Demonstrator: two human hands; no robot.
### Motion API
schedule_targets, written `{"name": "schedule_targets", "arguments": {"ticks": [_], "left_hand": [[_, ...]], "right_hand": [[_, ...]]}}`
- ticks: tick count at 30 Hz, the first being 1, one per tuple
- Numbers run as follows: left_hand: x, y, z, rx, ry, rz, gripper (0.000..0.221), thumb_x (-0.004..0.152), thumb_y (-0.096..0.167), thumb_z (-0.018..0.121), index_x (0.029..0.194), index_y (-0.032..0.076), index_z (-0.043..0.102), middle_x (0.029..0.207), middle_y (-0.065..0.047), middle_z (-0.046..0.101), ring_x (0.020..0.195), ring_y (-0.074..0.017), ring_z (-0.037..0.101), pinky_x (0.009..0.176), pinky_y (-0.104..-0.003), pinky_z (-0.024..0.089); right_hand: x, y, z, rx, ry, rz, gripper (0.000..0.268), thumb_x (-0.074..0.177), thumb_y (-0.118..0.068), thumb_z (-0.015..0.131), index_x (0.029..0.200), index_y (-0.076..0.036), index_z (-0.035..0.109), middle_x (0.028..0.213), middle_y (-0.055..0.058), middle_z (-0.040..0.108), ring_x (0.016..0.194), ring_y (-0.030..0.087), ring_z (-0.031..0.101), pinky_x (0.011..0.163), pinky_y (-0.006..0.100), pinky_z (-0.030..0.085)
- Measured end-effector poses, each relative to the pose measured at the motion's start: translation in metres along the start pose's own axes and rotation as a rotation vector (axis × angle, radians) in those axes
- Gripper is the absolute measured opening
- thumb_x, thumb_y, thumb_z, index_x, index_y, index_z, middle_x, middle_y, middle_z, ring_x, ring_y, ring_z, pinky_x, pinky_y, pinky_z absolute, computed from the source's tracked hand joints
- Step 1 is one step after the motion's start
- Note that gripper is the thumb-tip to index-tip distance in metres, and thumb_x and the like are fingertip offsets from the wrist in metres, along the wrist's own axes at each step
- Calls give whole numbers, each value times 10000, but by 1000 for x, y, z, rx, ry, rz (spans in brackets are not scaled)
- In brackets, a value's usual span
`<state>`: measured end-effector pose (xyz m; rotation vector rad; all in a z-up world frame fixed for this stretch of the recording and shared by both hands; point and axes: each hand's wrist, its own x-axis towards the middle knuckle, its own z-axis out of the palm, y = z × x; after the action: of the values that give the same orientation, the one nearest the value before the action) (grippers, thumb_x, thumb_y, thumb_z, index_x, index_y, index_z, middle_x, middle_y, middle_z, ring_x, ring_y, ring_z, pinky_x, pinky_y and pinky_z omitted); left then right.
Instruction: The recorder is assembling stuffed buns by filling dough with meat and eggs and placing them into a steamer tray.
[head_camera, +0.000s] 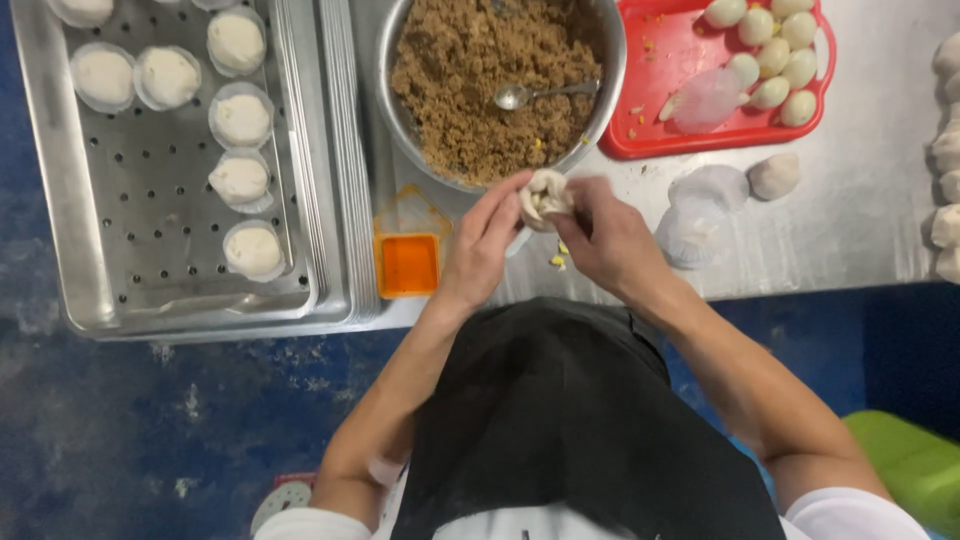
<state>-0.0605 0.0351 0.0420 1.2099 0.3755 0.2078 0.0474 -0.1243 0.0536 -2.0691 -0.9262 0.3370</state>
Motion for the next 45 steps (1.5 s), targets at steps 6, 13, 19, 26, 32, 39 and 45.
{"name": "schedule_targets", "arguments": {"ticks": [6, 13, 19, 26, 32, 39, 45], "left_hand": [[-2, 1, -7, 365, 41, 357, 424, 1150, 284, 410, 1394, 13, 626, 1442, -174, 641, 1399, -277, 577, 1196, -392, 448], [-13, 16, 16, 143, 43, 555, 476, 1156, 409, 384, 1447, 56, 517, 1454, -144, 571, 1319, -222, 571, 1156, -352, 474], [-2, 9, 19, 130, 227, 564, 479, 1138, 484, 455, 1321, 57, 572, 1240, -137, 653, 1105, -201, 652, 974, -318, 555], [3, 17, 9, 179, 59, 610, 446, 1170, 485, 461, 1232, 82, 643, 1233, -109, 650, 1110, -174, 653, 972, -300, 551], [8, 12, 6, 127, 9, 560, 467, 1160, 467, 456, 1198, 64, 689, 1243, -96, 666, 1086, -169, 661, 940, -308, 568], [4, 14, -2, 198, -90, 514, 514, 1186, 458, 438, 1218, 28, 719, 1243, -121, 693, 1174, -213, 649, 1046, -349, 531], [10, 18, -9, 225, -173, 389, 624, 1143, 538, 383, 1241, 18, 714, 1257, -120, 695, 1140, -203, 684, 1009, -349, 562]], "right_hand": [[8, 5, -7, 86, 14, -21, 202, 1015, -150, 725, 1143, -19, 640, 800, 83, 679, 669, 162, 626, 611, 322, 522], [13, -34, -12, 1370, -232, 263, 223, 975, -110, 694, 1170, -13, 645, 885, 19, 679, 693, 81, 617, 624, 253, 525], [11, -43, -11, 57, 72, -352, 240, 956, -46, 706, 1183, -8, 635, 965, 81, 686, 801, 137, 690, 722, 265, 562], [15, -43, -25, 344, -97, -134, 288, 933, -48, 724, 1202, -32, 622, 926, 76, 694, 786, 117, 680, 690, 262, 557], [15, -44, -34, 200, -91, -117, 287, 930, -52, 759, 1179, -36, 619, 879, 76, 673, 737, 135, 669, 657, 287, 542], [11, -46, -34, -14, -115, -397, 237, 894, -34, 728, 1098, -60, 611, 891, 98, 682, 763, 191, 684, 675, 328, 549], [13, -39, -31, 114, -211, -132, 252, 927, -90, 750, 1120, -45, 594, 798, 89, 700, 670, 212, 717, 618, 334, 564]]}}
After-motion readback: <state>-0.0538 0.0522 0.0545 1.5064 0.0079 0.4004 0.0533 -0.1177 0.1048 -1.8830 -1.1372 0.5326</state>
